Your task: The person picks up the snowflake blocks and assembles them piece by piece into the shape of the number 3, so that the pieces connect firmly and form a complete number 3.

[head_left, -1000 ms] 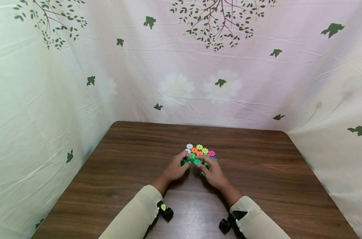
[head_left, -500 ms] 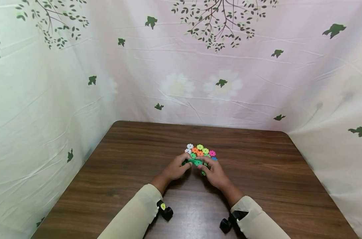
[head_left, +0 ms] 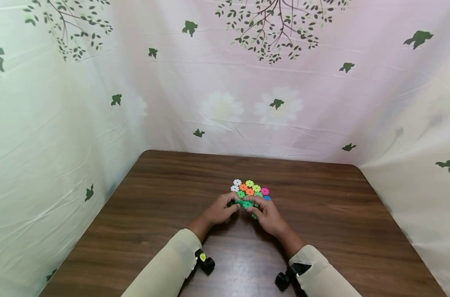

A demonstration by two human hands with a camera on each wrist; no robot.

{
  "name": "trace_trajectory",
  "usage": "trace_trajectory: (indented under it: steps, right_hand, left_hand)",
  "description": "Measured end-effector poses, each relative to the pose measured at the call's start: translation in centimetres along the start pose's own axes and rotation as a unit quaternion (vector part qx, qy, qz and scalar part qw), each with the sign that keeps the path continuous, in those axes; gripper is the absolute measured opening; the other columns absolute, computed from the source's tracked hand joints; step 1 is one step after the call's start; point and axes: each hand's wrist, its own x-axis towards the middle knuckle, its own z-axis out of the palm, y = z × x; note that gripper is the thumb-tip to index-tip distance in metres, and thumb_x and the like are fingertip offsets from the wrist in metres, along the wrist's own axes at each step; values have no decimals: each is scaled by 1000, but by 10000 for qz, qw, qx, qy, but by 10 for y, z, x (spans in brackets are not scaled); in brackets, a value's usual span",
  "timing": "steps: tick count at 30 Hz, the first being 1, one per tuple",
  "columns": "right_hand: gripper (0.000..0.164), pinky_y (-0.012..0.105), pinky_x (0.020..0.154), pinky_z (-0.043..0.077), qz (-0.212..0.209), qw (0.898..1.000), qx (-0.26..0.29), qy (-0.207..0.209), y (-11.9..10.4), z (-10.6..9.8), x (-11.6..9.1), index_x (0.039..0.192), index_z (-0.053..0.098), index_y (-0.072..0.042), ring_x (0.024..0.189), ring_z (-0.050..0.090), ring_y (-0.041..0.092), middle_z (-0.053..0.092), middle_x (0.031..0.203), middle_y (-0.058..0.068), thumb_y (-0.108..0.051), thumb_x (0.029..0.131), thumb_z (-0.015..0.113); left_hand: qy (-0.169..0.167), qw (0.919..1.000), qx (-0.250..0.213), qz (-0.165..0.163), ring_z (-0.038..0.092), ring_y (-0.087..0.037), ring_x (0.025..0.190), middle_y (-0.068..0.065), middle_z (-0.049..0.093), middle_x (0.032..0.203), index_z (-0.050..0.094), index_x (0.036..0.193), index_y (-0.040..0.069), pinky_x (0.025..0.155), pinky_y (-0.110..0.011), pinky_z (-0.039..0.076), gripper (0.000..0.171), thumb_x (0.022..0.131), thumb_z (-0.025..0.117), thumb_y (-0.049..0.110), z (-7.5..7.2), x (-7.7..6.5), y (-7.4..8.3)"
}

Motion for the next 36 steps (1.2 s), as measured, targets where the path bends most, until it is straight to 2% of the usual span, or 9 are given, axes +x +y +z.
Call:
trace_trajectory:
  steps: [4, 9, 12, 16, 21, 23, 29, 33, 36]
  right_hand:
    - [34, 21, 86, 53, -33, 10000, -60, 13, 1, 1, -1, 137, 73, -5, 102, 62, 6, 75, 123, 14, -7, 103, 71]
    - [35, 21, 81, 52, -102, 9997, -43, 207, 4, 3, 1, 137, 73, -2, 95, 60, 7, 73, 112, 13, -6, 102, 72]
    - [40, 22, 78, 50, -281, 9979, -218, 546, 7, 5, 1, 139, 70, 3, 88, 58, 6, 71, 104, 12, -3, 99, 74]
    - [47, 24, 83, 53, -600, 9910, -506, 1087, 12, 6, 2, 140, 68, 8, 90, 62, 12, 71, 99, 11, 1, 95, 78]
    - [44, 38, 91, 58, -1020, 9805, -790, 1486, 17, 6, 6, 133, 72, 9, 99, 67, 28, 75, 96, 12, 4, 90, 80]
    - [43, 46, 94, 57, -1082, 9750, -993, 1665, 19, 6, 8, 129, 73, 10, 102, 67, 32, 76, 94, 11, 6, 87, 82]
    - [42, 63, 101, 41, -581, 9692, -1433, 1916, 20, 5, 8, 126, 73, 9, 106, 64, 39, 76, 98, 15, 8, 86, 85]
    - [38, 70, 103, 34, -37, 9708, -1479, 1887, 19, 4, 8, 126, 73, 6, 112, 62, 41, 76, 104, 18, 4, 89, 85]
    - [35, 71, 102, 33, 291, 9686, -1615, 1869, 18, 4, 7, 123, 75, 3, 116, 61, 40, 75, 108, 18, 0, 91, 86]
  left_hand:
    - [-1, 9999, -47, 91, 51, -8, 83, -6, 59, 91, 64, 99, 2, 79, -25, 44, 10, 104, 57, 5, 1, 0, 0]
    - [292, 9994, -159, 110, 51, -8, 82, -9, 61, 91, 65, 100, -1, 78, -24, 44, 7, 103, 59, 1, 1, -1, 2]
    - [570, 9982, -138, 111, 54, -10, 87, -14, 67, 97, 67, 104, -1, 81, -25, 46, 6, 104, 61, 1, 3, -1, 2]
    - [950, 9955, -32, -26, 59, -13, 95, -17, 72, 106, 70, 110, 0, 88, -26, 49, 8, 107, 63, 3, 5, 0, 0]
    - [1307, 9911, 149, -225, 66, -19, 101, -16, 75, 111, 71, 119, 1, 93, -31, 54, 14, 109, 65, 8, 5, 0, -1]
    - [1374, 9903, 148, -175, 69, -24, 105, -17, 76, 115, 70, 126, -2, 96, -34, 55, 20, 109, 65, 8, 4, 0, -1]
    - [1304, 9910, 266, 134, 69, -34, 118, -23, 71, 132, 61, 148, -4, 106, -48, 56, 39, 111, 62, 7, 3, 0, -4]
    - [1201, 9915, 414, 273, 66, -38, 124, -27, 66, 138, 57, 152, -6, 109, -58, 53, 41, 112, 57, 5, 2, -1, -5]
    - [1115, 9919, 516, 318, 65, -36, 128, -24, 66, 139, 57, 151, -6, 112, -58, 52, 40, 113, 54, 3, 2, 0, -6]
